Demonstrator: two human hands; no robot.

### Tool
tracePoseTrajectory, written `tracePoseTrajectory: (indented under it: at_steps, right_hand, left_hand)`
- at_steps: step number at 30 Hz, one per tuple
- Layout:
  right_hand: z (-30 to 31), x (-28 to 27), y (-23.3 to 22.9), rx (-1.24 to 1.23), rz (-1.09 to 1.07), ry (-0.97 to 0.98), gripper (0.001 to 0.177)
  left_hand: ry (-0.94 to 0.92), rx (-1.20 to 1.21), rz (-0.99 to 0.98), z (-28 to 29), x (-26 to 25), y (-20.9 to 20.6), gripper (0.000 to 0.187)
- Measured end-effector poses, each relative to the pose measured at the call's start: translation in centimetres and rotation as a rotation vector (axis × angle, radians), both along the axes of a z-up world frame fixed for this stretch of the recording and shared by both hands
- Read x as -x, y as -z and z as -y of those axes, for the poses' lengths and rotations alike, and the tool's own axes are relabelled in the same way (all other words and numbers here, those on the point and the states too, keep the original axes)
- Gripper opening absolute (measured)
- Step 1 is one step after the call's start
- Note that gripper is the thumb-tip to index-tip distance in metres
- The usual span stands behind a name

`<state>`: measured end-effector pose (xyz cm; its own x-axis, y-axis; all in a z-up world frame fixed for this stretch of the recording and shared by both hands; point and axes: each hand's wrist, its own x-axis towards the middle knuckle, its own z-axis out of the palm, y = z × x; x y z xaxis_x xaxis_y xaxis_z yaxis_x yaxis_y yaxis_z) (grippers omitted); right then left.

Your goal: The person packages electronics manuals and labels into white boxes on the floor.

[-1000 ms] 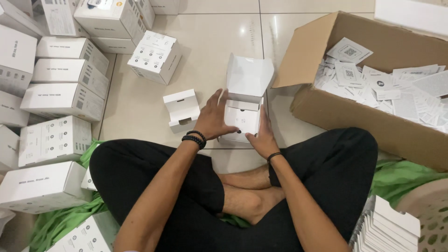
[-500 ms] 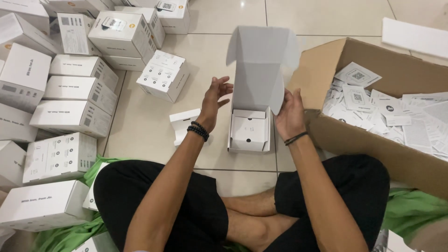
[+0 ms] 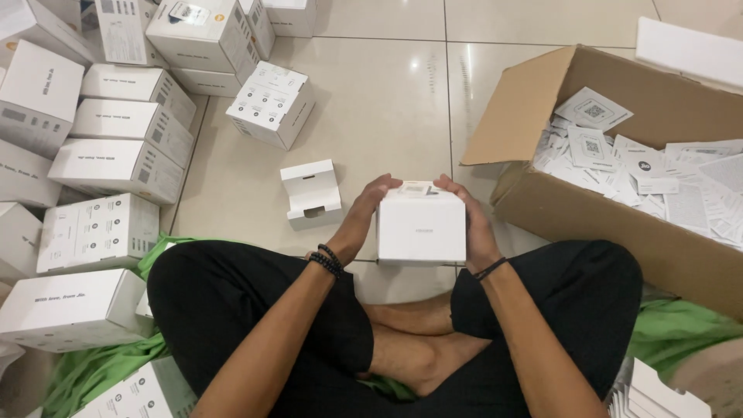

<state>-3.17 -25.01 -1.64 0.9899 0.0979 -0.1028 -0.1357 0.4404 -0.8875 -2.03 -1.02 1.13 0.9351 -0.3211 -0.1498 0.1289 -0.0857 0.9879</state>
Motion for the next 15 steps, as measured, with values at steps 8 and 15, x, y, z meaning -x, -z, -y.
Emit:
tracePoseTrajectory:
  at_steps: [8, 15]
  right_hand:
    - [-1.7, 5.6, -4.9, 1.120, 0.674, -0.079, 0.047]
    - [-1.8, -19.2, 1.3, 2.248, 0.933, 0.126, 0.063]
  left_hand:
    - [-0.151, -0.412, 0.251, -1.6, -1.5, 4.7, 0.061]
    - [-0.336, -1.147, 0.362, -9.0, -6.6, 4.0, 0.053]
